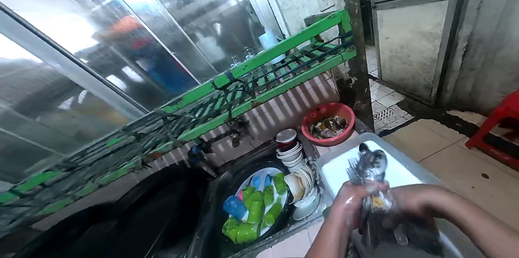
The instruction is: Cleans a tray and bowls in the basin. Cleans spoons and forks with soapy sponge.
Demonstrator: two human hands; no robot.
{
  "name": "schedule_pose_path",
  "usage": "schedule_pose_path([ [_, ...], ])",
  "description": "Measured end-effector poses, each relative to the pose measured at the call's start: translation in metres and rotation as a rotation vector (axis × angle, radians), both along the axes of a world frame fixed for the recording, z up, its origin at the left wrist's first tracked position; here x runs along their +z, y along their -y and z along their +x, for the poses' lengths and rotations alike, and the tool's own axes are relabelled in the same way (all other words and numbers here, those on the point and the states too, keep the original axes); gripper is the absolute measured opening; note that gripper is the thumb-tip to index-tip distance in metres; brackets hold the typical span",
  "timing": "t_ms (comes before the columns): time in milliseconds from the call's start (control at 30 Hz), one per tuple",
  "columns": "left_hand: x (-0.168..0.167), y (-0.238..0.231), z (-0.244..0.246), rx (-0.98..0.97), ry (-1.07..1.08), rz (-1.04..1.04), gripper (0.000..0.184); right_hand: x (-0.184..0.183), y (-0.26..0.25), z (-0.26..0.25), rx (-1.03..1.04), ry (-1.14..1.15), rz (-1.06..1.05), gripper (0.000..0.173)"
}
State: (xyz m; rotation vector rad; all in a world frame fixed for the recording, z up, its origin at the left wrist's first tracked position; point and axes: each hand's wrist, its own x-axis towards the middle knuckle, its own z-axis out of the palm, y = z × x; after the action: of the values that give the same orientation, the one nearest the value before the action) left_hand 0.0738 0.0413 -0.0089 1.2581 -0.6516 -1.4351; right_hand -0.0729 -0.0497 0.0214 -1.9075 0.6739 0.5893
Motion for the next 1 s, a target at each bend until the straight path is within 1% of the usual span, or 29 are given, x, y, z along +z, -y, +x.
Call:
schedule_pose_path([
  [33,0.0,0.001,-0.002,-0.026,0.029,0.026,0.015,-0.004,-0.005,0.002,0.004,0.004,0.025,0.045],
  [100,0.001,0.006,-0.002,0.0,-0.021,0.041,0.01,-0.025,-0.011,0.0,0.009,0.08,0.077,0.042],
  [133,0.002,0.01,0.0,0.055,-0.078,0.036,0.009,-0.035,-0.013,-0.003,0.025,0.105,0.085,0.046],
  [167,0.002,0.014,0.003,0.116,-0.135,0.026,0.01,-0.041,-0.016,-0.005,0.058,0.09,0.069,0.054],
  [233,0.008,0.02,0.014,0.238,-0.201,0.016,0.011,-0.053,-0.021,-0.013,0.12,0.041,-0.04,0.063],
  [267,0.012,0.021,0.019,0.293,-0.197,0.021,0.012,-0.055,-0.022,-0.018,0.117,0.014,-0.09,0.067],
  [300,0.016,0.021,0.024,0.312,-0.169,0.037,0.014,-0.051,-0.022,-0.024,0.068,0.029,-0.126,0.064],
  [333,0.019,0.02,0.028,0.298,-0.13,0.069,0.017,-0.042,-0.019,-0.03,-0.036,0.086,-0.149,0.055],
  [367,0.02,0.019,0.029,0.247,-0.083,0.109,0.018,-0.033,-0.011,-0.035,-0.184,0.133,-0.166,0.052],
  [400,0.02,0.016,0.025,0.182,-0.032,0.148,0.019,-0.016,-0.005,-0.04,-0.364,0.191,-0.133,0.055],
  [433,0.019,0.013,0.02,0.113,0.01,0.175,0.019,-0.005,0.001,-0.044,-0.565,0.304,-0.056,0.057],
  [467,0.018,0.011,0.012,0.052,0.042,0.191,0.018,0.003,0.006,-0.045,-0.717,0.416,0.028,0.056],
  [533,0.015,0.01,-0.003,-0.036,0.071,0.193,0.016,0.012,0.014,-0.042,-0.912,0.568,0.122,0.049],
  [567,0.014,0.01,-0.01,-0.043,0.068,0.184,0.018,0.012,0.016,-0.039,-0.985,0.594,0.125,0.047],
  [633,0.016,0.01,-0.019,0.016,0.071,0.185,0.022,0.005,0.018,-0.033,-1.113,0.617,0.095,0.044],
  [667,0.017,0.011,-0.021,0.051,0.088,0.197,0.022,-0.001,0.016,-0.03,-1.137,0.616,0.081,0.046],
  [700,0.018,0.012,-0.023,0.081,0.116,0.215,0.02,-0.005,0.012,-0.027,-1.106,0.587,0.062,0.05],
  [767,0.016,0.013,-0.028,0.113,0.183,0.265,0.012,-0.01,0.007,-0.024,-0.917,0.456,-0.027,0.061],
  [833,0.012,0.008,-0.036,0.144,0.175,0.286,0.014,-0.009,0.015,-0.023,-0.803,0.34,-0.164,0.062],
  [867,0.01,0.005,-0.039,0.166,0.142,0.269,0.019,-0.006,0.02,-0.023,-0.81,0.327,-0.227,0.059],
  [933,0.008,0.002,-0.042,0.188,0.092,0.249,0.021,-0.009,0.027,-0.021,-0.882,0.363,-0.345,0.054],
  [1000,0.011,0.003,-0.041,0.206,0.086,0.259,0.022,-0.015,0.023,-0.015,-0.914,0.405,-0.383,0.06],
])
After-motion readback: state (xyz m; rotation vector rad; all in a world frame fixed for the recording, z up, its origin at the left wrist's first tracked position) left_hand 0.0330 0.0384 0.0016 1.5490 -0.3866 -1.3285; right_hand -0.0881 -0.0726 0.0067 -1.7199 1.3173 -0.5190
